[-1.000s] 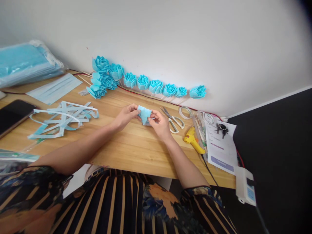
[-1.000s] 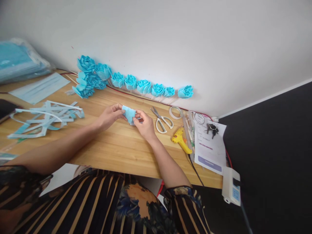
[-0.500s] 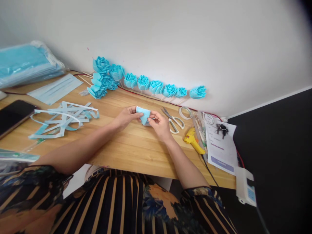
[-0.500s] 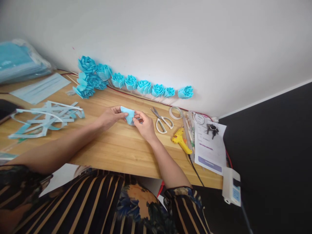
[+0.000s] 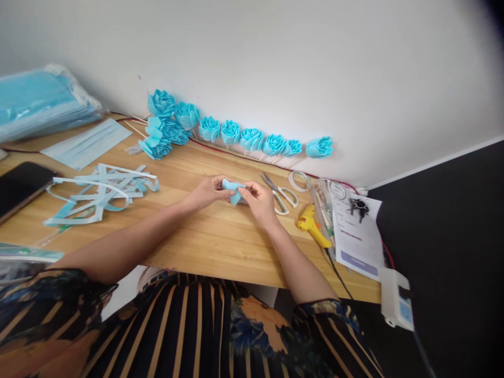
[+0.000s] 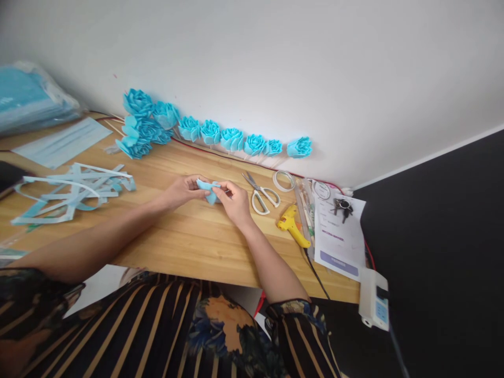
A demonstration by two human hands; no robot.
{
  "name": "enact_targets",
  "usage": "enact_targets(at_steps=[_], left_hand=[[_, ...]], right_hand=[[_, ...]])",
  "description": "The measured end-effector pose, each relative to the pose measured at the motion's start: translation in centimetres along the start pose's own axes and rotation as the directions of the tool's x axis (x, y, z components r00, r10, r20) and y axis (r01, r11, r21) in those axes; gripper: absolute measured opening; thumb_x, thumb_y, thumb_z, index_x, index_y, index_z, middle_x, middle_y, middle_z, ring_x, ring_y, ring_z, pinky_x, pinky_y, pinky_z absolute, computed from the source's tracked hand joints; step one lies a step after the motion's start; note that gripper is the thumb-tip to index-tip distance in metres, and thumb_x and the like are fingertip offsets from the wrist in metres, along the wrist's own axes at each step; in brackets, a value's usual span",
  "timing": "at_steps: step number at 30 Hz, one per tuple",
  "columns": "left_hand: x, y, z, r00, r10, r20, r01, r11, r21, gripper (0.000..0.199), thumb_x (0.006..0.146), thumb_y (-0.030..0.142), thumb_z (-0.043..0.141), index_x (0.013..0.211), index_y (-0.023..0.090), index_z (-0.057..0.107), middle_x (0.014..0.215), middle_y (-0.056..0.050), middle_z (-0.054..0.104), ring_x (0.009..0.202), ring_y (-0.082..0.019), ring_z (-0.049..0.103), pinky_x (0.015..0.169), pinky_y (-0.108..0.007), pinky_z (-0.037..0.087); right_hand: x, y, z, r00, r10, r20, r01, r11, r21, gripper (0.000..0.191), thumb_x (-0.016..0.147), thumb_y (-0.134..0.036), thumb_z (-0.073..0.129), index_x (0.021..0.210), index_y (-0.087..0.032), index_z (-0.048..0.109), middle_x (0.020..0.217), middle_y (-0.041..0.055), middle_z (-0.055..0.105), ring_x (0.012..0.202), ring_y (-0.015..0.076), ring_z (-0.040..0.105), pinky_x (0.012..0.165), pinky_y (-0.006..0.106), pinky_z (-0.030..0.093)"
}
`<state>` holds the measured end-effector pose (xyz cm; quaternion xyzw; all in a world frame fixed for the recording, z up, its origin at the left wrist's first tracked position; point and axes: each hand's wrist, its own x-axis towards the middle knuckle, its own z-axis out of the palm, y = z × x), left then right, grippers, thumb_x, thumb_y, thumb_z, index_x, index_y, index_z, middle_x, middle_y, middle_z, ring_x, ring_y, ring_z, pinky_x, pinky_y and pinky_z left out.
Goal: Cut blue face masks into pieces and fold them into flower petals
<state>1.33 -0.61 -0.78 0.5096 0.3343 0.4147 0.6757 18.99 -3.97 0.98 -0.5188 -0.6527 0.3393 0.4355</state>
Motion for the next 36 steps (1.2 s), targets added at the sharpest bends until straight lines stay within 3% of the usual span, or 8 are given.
enact_targets(at_steps=[9,12,21,25,28,30,33,36], left_hand=[[-0.2,0.1,-0.1,0.998,-0.055,-0.045,0.057,0.997,0.049,0.02,0.063,0.025,0.08,0.075,0.013,0.069,0.07,-0.002,0.071,0.062,-0.013,0.063,0.064,-0.025,0.052],[-0.2,0.4,-0.1,0.997,-0.032,-0.064,0.034,0.999,0.033,0.026,0.063,0.029,0.081,0.08,0.012,0.07,0.074,-0.004,0.072,0.066,-0.014,0.065,0.068,-0.028,0.053],[0.0,0.3,-0.9,0.992,0.011,-0.127,-0.012,1.0,-0.003,0.028,0.064,0.034,0.082,0.079,0.012,0.072,0.076,-0.004,0.073,0.069,-0.015,0.065,0.072,-0.029,0.052],[0.4,0.6,-1.5,0.981,0.021,-0.193,-0.043,0.993,-0.108,0.021,0.066,0.027,0.082,0.076,0.011,0.071,0.075,-0.004,0.072,0.067,-0.014,0.065,0.068,-0.026,0.052],[0.7,0.9,-1.9,0.978,0.001,-0.21,-0.044,0.979,-0.199,0.019,0.067,0.022,0.081,0.078,0.011,0.07,0.075,-0.005,0.072,0.068,-0.015,0.066,0.065,-0.025,0.052],[0.9,1.0,-2.2,0.977,-0.02,-0.213,-0.035,0.968,-0.248,0.017,0.069,0.018,0.08,0.081,0.01,0.07,0.077,-0.005,0.072,0.069,-0.014,0.067,0.064,-0.024,0.053],[1.0,1.0,-2.4,0.977,-0.048,-0.209,-0.018,0.953,-0.303,0.013,0.074,0.014,0.076,0.084,0.01,0.07,0.08,-0.006,0.074,0.068,-0.014,0.067,0.063,-0.023,0.055],[0.9,1.1,-2.3,0.976,-0.078,-0.204,0.0,0.934,-0.356,0.008,0.078,0.011,0.071,0.086,0.01,0.069,0.081,-0.006,0.074,0.067,-0.013,0.068,0.062,-0.022,0.056]], right_hand=[[0.0,0.3,-0.1,0.999,-0.02,-0.048,0.022,0.999,0.043,0.024,0.085,-0.041,0.062,0.086,-0.019,0.07,0.081,0.0025,0.071,0.074,0.0147,0.064,0.069,0.026,0.05],[0.2,0.3,-0.3,1.0,-0.009,0.025,0.008,0.999,0.05,0.026,0.085,-0.044,0.061,0.088,-0.019,0.068,0.082,0.002,0.071,0.075,0.0144,0.064,0.069,0.026,0.049],[-0.1,0.1,0.3,0.99,-0.074,0.122,0.108,0.946,-0.304,0.011,0.081,-0.028,0.062,0.075,-0.02,0.065,0.074,-0.0003,0.069,0.068,0.0136,0.06,0.068,0.025,0.043],[0.8,0.1,-1.6,0.981,-0.11,0.159,0.167,0.893,-0.417,0.01,0.083,-0.026,0.06,0.081,-0.021,0.069,0.081,0.0009,0.072,0.075,0.0151,0.063,0.073,0.026,0.044],[1.7,0.0,-4.3,0.996,-0.074,0.042,0.085,0.871,-0.483,0.018,0.088,-0.028,0.054,0.092,-0.02,0.07,0.087,0.0029,0.073,0.081,0.0166,0.065,0.075,0.027,0.045],[2.0,0.0,-6.2,0.999,0.009,-0.032,-0.027,0.768,-0.639,0.023,0.091,-0.029,0.05,0.097,-0.02,0.07,0.09,0.0053,0.074,0.082,0.0194,0.067,0.075,0.029,0.045],[1.4,0.2,-7.9,0.988,0.137,-0.071,-0.127,0.46,-0.879,0.026,0.092,-0.03,0.05,0.101,-0.015,0.071,0.098,0.015,0.073,0.09,0.0267,0.068,0.077,0.033,0.045],[-0.1,0.9,-8.3,0.966,0.24,-0.099,-0.163,0.264,-0.951,0.033,0.094,-0.034,0.049,0.111,-0.011,0.067,0.098,0.0213,0.072,0.09,0.0314,0.069,0.074,0.036,0.046]])
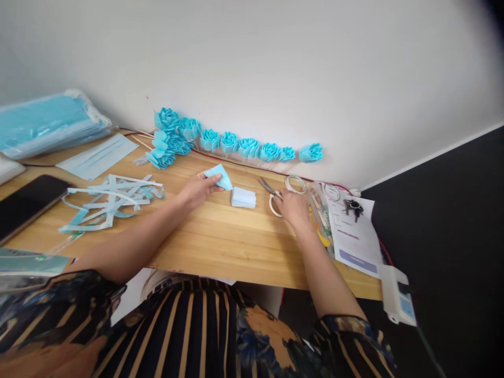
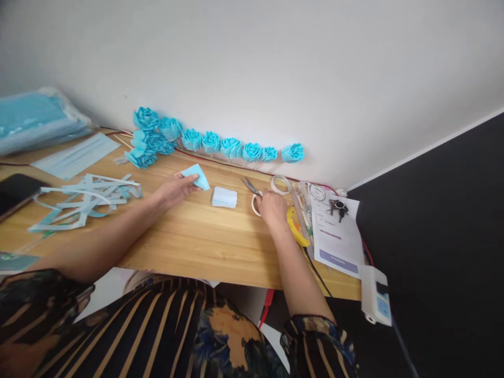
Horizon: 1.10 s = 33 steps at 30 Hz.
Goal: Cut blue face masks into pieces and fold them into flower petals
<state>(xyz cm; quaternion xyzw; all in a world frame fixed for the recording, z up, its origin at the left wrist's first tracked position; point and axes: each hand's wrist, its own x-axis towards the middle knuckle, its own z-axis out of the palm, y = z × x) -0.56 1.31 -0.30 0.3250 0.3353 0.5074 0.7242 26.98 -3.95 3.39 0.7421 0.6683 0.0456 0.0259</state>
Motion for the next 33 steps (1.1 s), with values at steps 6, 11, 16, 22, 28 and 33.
enact_targets(at_steps=[6,11,16,22,28,33], left_hand=[[-0.4,0.6,0.6,0.997,-0.064,-0.04,0.06,0.994,-0.091,0.005,0.084,0.006,0.064,0.086,0.01,0.065,0.075,-0.005,0.073,0.062,-0.013,0.069,0.056,-0.02,0.057],[-0.5,0.8,0.7,0.993,-0.107,-0.047,0.098,0.983,-0.157,0.011,0.089,0.003,0.056,0.085,0.01,0.063,0.071,-0.004,0.072,0.059,-0.011,0.068,0.054,-0.019,0.057],[-0.4,0.7,0.5,0.989,-0.139,-0.054,0.127,0.975,-0.184,0.009,0.087,0.004,0.059,0.084,0.012,0.062,0.073,-0.003,0.072,0.059,-0.011,0.068,0.052,-0.018,0.057],[-0.2,0.9,0.5,0.988,-0.139,-0.063,0.122,0.968,-0.218,0.006,0.085,0.006,0.065,0.083,0.012,0.062,0.072,-0.002,0.072,0.057,-0.011,0.068,0.052,-0.017,0.057],[-0.4,1.1,0.5,0.989,-0.132,-0.074,0.113,0.968,-0.222,0.008,0.088,0.005,0.06,0.084,0.011,0.063,0.069,-0.003,0.072,0.057,-0.011,0.068,0.053,-0.018,0.057],[-0.4,1.1,0.5,0.988,-0.135,-0.074,0.115,0.968,-0.222,0.005,0.085,0.006,0.063,0.083,0.011,0.062,0.07,-0.003,0.072,0.056,-0.011,0.068,0.052,-0.017,0.057]], right_hand=[[-1.3,0.3,2.0,1.0,-0.01,-0.011,0.01,1.0,-0.022,0.038,0.093,-0.025,0.049,0.129,-0.015,0.058,0.108,0.0203,0.069,0.102,0.031,0.065,0.08,0.036,0.046],[-1.6,0.6,1.1,0.996,0.09,0.022,-0.091,0.909,0.407,0.045,0.085,-0.032,0.061,0.127,-0.017,0.056,0.102,0.0127,0.069,0.092,0.0259,0.066,0.08,0.037,0.048],[-3.8,-1.1,-0.5,0.96,-0.23,0.157,-0.141,0.086,0.986,0.063,0.08,-0.058,0.064,0.131,-0.024,0.049,0.09,0.0039,0.066,0.072,0.0173,0.064,0.066,0.032,0.053],[-6.2,-4.3,-1.0,0.849,-0.501,0.168,-0.305,-0.205,0.93,0.047,0.087,-0.058,0.057,0.116,-0.022,0.061,0.085,0.0037,0.065,0.068,0.015,0.062,0.068,0.032,0.054],[-6.5,-5.4,-1.3,0.74,-0.646,0.189,-0.375,-0.163,0.913,0.054,0.083,-0.062,0.06,0.12,-0.022,0.061,0.079,0.0025,0.062,0.063,0.0143,0.058,0.059,0.029,0.052],[-6.4,-6.1,-1.0,0.757,-0.614,0.224,-0.367,-0.116,0.923,0.06,0.082,-0.066,0.057,0.123,-0.022,0.06,0.08,0.0039,0.065,0.06,0.0141,0.06,0.052,0.026,0.049]])
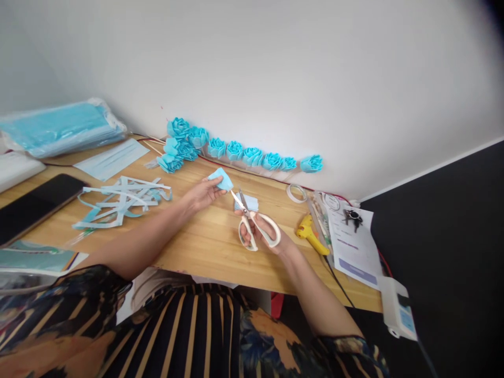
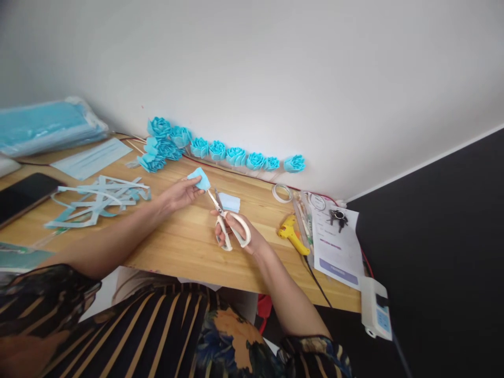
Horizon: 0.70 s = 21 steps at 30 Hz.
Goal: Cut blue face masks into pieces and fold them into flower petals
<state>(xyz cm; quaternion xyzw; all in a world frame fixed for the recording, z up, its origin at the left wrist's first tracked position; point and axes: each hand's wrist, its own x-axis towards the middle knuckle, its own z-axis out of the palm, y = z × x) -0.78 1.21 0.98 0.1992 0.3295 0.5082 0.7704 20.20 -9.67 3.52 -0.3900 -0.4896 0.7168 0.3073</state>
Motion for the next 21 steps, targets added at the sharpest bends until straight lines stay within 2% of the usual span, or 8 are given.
enact_targets(at_steps=[8,14,21], left_hand=[[-0.1,0.0,0.2,0.999,-0.011,0.035,0.01,0.999,0.034,0.006,0.083,0.006,0.065,0.082,0.01,0.063,0.069,-0.003,0.072,0.056,-0.011,0.067,0.053,-0.017,0.057],[-0.5,-0.3,0.3,0.996,-0.023,0.083,0.015,0.995,0.097,0.003,0.083,0.006,0.066,0.084,0.008,0.065,0.071,-0.004,0.072,0.056,-0.011,0.067,0.053,-0.019,0.058],[-0.5,-0.4,0.2,0.996,0.023,0.088,-0.033,0.993,0.11,0.003,0.082,0.007,0.067,0.083,0.008,0.065,0.07,-0.004,0.072,0.057,-0.011,0.067,0.053,-0.018,0.057]], right_hand=[[0.8,0.2,-0.2,1.0,-0.016,0.009,0.015,0.998,0.065,0.06,0.08,-0.064,0.063,0.122,-0.021,0.06,0.077,0.0017,0.063,0.059,0.0125,0.056,0.055,0.027,0.052],[1.7,0.6,-0.3,0.999,-0.031,0.024,0.029,0.996,0.081,0.056,0.083,-0.061,0.062,0.121,-0.02,0.06,0.078,0.0018,0.064,0.06,0.0129,0.06,0.053,0.026,0.051],[3.4,1.2,-0.6,0.998,-0.051,0.037,0.046,0.99,0.133,0.053,0.081,-0.059,0.065,0.117,-0.02,0.061,0.088,0.0037,0.068,0.072,0.0151,0.065,0.069,0.032,0.056]])
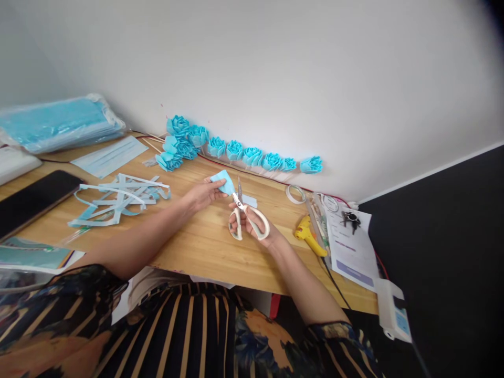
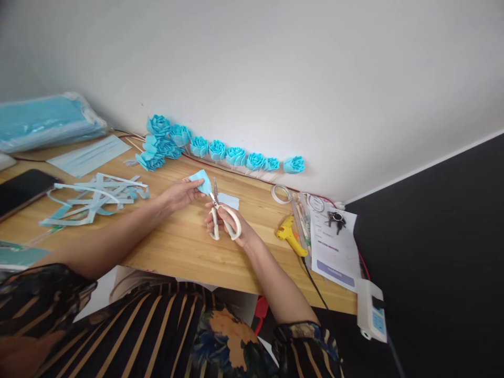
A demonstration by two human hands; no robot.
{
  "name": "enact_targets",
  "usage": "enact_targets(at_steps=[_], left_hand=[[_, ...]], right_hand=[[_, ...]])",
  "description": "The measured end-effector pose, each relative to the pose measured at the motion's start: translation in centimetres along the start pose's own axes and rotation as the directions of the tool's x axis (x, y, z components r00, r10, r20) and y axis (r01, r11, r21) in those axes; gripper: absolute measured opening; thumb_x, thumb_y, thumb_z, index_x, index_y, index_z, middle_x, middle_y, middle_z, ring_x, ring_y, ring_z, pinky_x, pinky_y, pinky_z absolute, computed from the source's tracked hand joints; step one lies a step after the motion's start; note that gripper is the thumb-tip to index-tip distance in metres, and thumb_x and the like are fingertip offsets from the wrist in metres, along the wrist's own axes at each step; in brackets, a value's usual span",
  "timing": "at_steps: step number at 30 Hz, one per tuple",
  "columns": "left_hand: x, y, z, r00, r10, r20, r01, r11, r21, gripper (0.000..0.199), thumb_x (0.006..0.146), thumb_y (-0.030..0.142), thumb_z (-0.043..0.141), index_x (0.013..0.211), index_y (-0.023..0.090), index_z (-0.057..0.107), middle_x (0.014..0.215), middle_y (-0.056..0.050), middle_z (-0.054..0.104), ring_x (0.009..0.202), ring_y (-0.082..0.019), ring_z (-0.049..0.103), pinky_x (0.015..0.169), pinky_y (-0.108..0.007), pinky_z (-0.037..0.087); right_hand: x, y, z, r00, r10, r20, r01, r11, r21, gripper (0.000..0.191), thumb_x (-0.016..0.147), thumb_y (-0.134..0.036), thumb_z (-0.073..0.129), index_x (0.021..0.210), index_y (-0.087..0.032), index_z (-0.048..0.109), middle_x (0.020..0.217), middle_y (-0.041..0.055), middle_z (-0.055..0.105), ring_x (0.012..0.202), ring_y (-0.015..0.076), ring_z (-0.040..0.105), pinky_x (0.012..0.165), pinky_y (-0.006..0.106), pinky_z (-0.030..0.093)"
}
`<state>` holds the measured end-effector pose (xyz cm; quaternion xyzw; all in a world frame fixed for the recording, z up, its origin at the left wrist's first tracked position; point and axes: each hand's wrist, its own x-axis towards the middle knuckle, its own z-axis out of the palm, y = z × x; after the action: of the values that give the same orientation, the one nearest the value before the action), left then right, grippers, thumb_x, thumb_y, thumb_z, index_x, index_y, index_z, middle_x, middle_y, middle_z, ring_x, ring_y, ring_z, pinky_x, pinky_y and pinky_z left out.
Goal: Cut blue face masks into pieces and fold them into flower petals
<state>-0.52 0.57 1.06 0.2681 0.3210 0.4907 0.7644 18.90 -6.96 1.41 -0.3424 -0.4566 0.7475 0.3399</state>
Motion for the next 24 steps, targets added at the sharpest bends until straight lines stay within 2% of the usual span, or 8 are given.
enact_targets(at_steps=[7,12,19,24], left_hand=[[0.6,0.1,-0.6,0.997,0.062,-0.042,-0.062,0.998,-0.009,0.003,0.083,0.006,0.066,0.082,0.008,0.065,0.07,-0.003,0.07,0.058,-0.011,0.066,0.054,-0.02,0.056],[0.8,-0.1,-1.0,0.999,0.053,-0.012,-0.053,0.998,0.016,0.002,0.083,0.009,0.067,0.085,0.008,0.065,0.071,-0.004,0.071,0.059,-0.012,0.066,0.055,-0.021,0.056],[0.2,-0.3,-0.4,0.998,0.025,0.051,-0.025,1.0,0.01,0.006,0.081,0.011,0.071,0.082,0.008,0.065,0.071,-0.003,0.071,0.06,-0.011,0.066,0.06,-0.022,0.058],[0.3,-0.5,-0.5,0.998,0.028,0.059,-0.03,0.999,0.037,0.01,0.08,0.013,0.073,0.084,0.008,0.064,0.071,-0.004,0.071,0.059,-0.011,0.066,0.056,-0.021,0.057]], right_hand=[[1.0,1.4,-0.8,0.997,-0.071,0.012,0.069,0.992,0.106,0.054,0.082,-0.06,0.062,0.115,-0.017,0.061,0.073,0.0009,0.064,0.06,0.0136,0.057,0.055,0.028,0.05],[1.0,2.2,-0.9,0.996,-0.081,0.05,0.073,0.988,0.14,0.057,0.083,-0.061,0.059,0.12,-0.017,0.057,0.069,-0.0001,0.061,0.059,0.0147,0.056,0.053,0.028,0.047],[0.9,2.2,-0.8,0.988,-0.09,0.122,0.068,0.983,0.172,0.059,0.085,-0.062,0.058,0.124,-0.018,0.055,0.07,-0.0005,0.06,0.058,0.0152,0.057,0.052,0.028,0.045],[0.7,2.0,-0.5,0.988,-0.123,0.091,0.105,0.979,0.177,0.054,0.087,-0.059,0.057,0.122,-0.018,0.056,0.068,-0.001,0.058,0.058,0.0144,0.055,0.052,0.027,0.043]])
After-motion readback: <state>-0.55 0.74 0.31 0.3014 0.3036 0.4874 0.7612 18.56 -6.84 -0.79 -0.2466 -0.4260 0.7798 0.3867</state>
